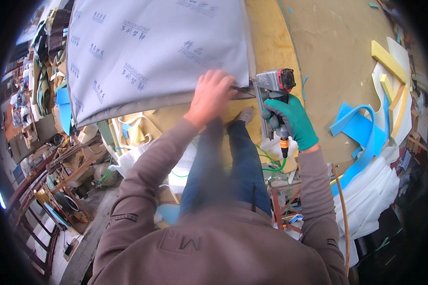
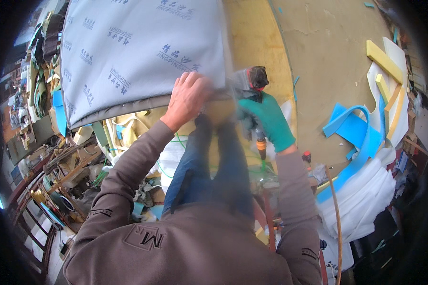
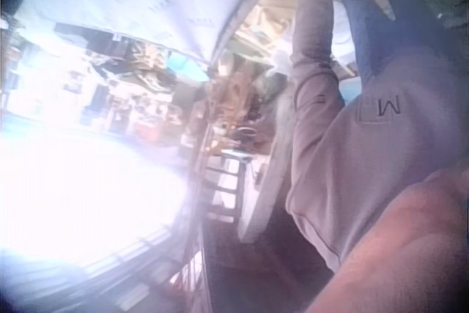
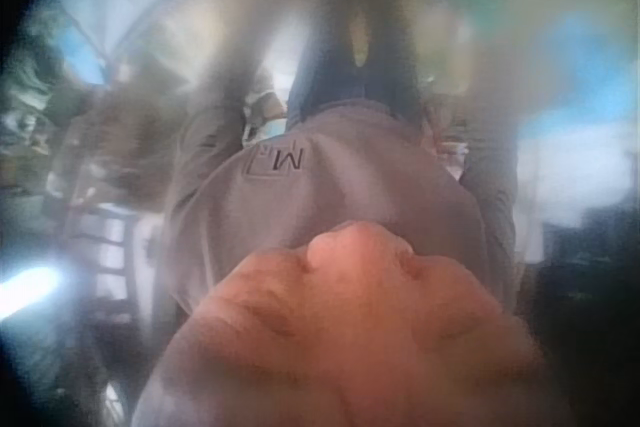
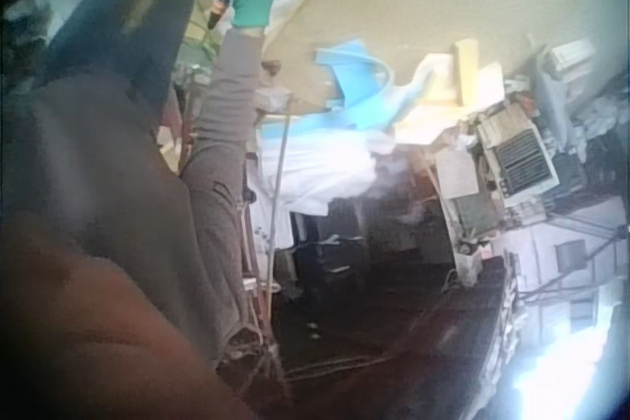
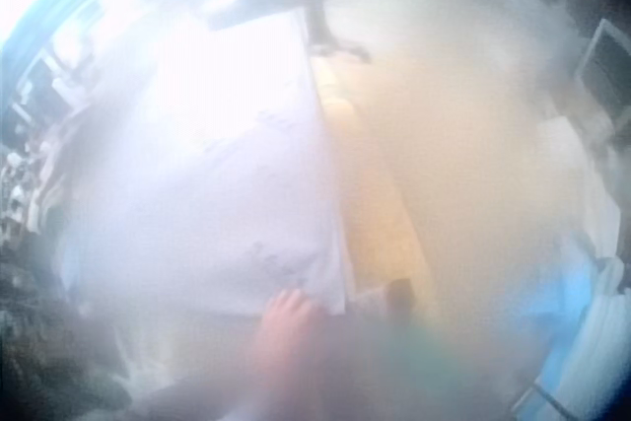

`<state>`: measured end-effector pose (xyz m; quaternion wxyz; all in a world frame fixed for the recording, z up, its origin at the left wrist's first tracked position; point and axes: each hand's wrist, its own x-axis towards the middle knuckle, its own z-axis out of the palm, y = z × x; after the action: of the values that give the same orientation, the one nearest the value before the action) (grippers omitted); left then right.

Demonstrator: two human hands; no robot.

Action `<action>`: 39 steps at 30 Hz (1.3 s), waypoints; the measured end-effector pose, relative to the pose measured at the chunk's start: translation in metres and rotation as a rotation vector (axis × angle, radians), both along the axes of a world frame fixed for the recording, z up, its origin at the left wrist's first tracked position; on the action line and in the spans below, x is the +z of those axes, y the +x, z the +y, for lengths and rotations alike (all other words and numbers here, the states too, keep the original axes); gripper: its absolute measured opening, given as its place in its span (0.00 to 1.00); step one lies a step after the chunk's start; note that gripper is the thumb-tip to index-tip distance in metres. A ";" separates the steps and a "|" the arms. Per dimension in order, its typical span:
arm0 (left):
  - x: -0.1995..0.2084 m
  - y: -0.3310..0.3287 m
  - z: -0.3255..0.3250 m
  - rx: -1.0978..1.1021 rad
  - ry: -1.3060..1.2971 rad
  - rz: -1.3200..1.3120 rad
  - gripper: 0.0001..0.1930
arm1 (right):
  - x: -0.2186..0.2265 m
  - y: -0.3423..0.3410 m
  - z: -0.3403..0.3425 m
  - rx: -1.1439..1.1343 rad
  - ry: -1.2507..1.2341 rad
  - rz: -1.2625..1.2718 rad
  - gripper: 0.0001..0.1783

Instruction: The person staples a large gray fabric sheet onto a rectangular foam cushion using a pneumatic staple gun. They pull and smooth the fabric, then drive staples along the edges and corners to secure it. The person repositions the cushion multiple times to access different sides.

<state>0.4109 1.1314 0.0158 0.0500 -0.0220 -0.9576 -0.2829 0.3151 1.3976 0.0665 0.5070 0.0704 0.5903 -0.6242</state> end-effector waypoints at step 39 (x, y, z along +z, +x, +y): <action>-0.001 -0.001 0.012 -0.065 -0.133 0.150 0.21 | -0.060 -0.062 0.028 0.043 -0.228 -0.737 0.23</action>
<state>0.4096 1.1439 0.0147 0.1110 -0.0773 -0.9666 -0.2176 0.2531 1.4257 0.0068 0.7026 0.2208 0.2964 -0.6081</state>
